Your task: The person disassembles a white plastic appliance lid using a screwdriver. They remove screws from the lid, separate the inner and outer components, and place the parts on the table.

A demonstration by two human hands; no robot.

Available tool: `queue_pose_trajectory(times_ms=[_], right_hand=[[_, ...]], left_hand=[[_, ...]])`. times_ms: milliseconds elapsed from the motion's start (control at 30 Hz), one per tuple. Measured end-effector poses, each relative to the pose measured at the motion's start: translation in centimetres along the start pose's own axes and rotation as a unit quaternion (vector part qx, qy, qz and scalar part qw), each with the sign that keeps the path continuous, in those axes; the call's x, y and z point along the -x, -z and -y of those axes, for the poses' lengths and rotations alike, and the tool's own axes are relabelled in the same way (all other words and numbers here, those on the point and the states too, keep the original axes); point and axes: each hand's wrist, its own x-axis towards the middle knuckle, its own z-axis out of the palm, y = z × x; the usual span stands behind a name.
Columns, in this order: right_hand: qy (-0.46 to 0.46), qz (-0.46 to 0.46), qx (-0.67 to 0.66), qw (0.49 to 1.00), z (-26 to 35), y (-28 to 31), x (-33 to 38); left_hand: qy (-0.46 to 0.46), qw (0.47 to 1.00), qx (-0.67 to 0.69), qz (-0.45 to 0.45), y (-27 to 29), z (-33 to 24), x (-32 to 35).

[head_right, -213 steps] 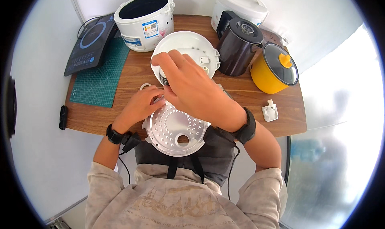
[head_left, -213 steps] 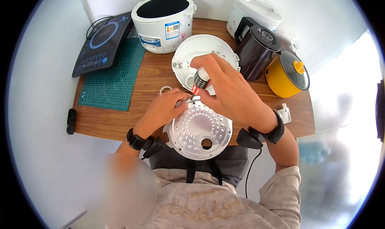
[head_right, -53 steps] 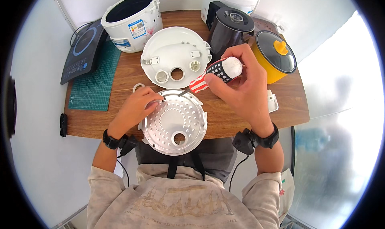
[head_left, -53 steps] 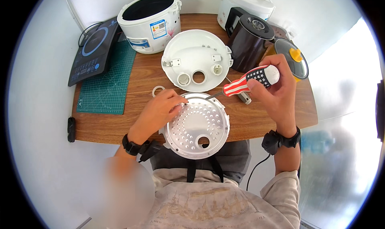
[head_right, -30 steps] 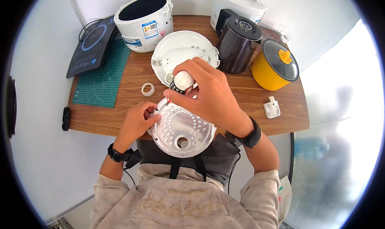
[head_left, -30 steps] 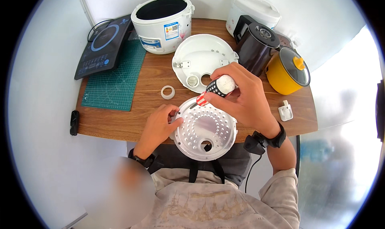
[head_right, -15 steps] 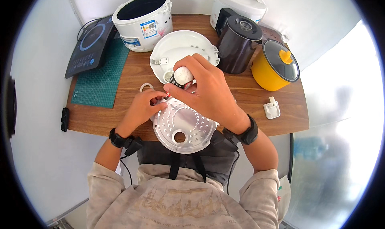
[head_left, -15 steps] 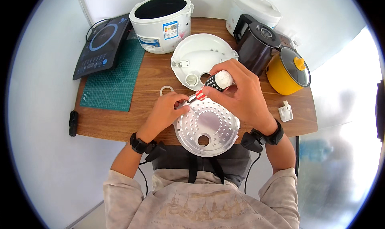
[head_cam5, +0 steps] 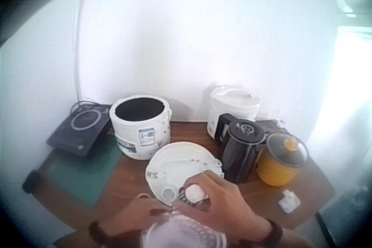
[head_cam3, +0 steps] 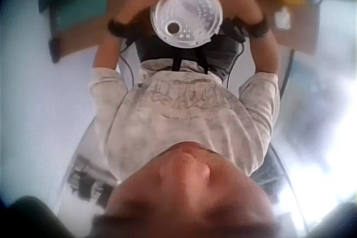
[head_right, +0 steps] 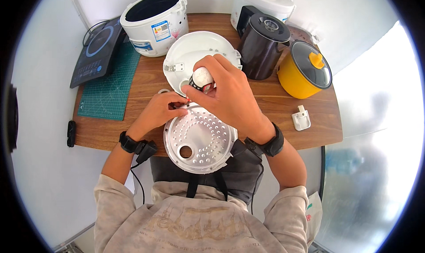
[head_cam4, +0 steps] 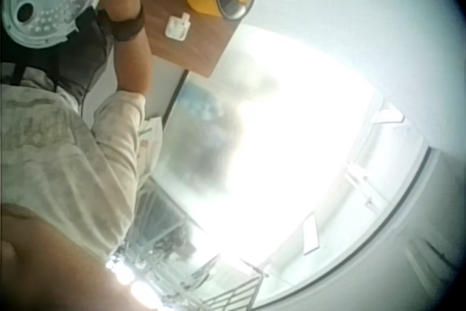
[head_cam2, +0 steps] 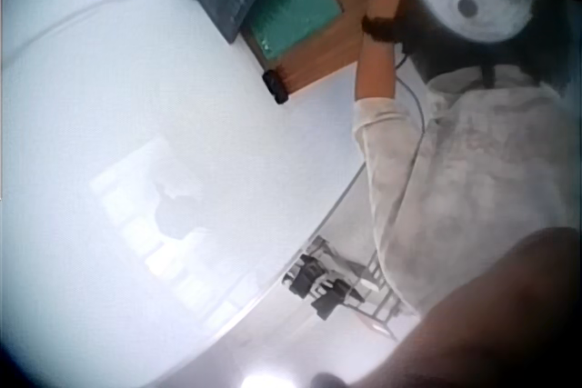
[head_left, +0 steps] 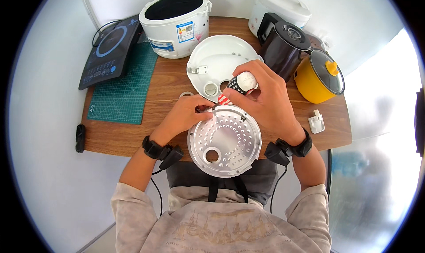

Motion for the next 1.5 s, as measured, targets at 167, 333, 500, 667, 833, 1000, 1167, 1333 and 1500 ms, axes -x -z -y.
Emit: queue_pose_trajectory(times_ms=[167,333,500,667,833,1000,1167,1333,1500], right_hand=[[-0.009,0.006,0.003,1.0,-0.7,0.1,0.1],[-0.01,0.024,0.008,1.0,-0.3,0.1,0.5],[0.05,0.018,-0.003,0.999,1.0,-0.8,0.4],[0.133,0.038,0.171,0.975,1.1,-1.0,0.2],[0.04,0.089,0.348,0.932,2.8,-1.7,-1.5],[0.118,0.119,0.274,0.947,1.8,-2.4,-3.8],[0.291,0.107,0.22,0.925,0.2,-2.5,-5.0],[0.221,0.108,0.167,0.955,1.1,-4.7,-5.0],[0.068,0.164,0.311,0.934,4.6,-5.1,-3.8]], left_hand=[[0.002,1.0,0.011,0.007,-0.3,0.0,-0.4],[-0.01,1.0,0.007,-0.007,-0.9,0.3,0.3],[0.002,1.0,0.025,-0.011,-1.5,0.6,0.8],[0.003,0.999,0.027,-0.019,-1.8,0.7,1.1],[0.019,0.999,0.017,-0.02,-1.1,1.0,0.4],[-0.002,0.999,0.023,-0.026,-0.1,2.1,-0.8],[0.006,1.0,0.007,-0.007,1.1,2.8,-0.8],[0.004,1.0,0.013,-0.017,1.8,3.9,0.7],[0.013,1.0,0.024,-0.013,2.0,3.8,2.2]])
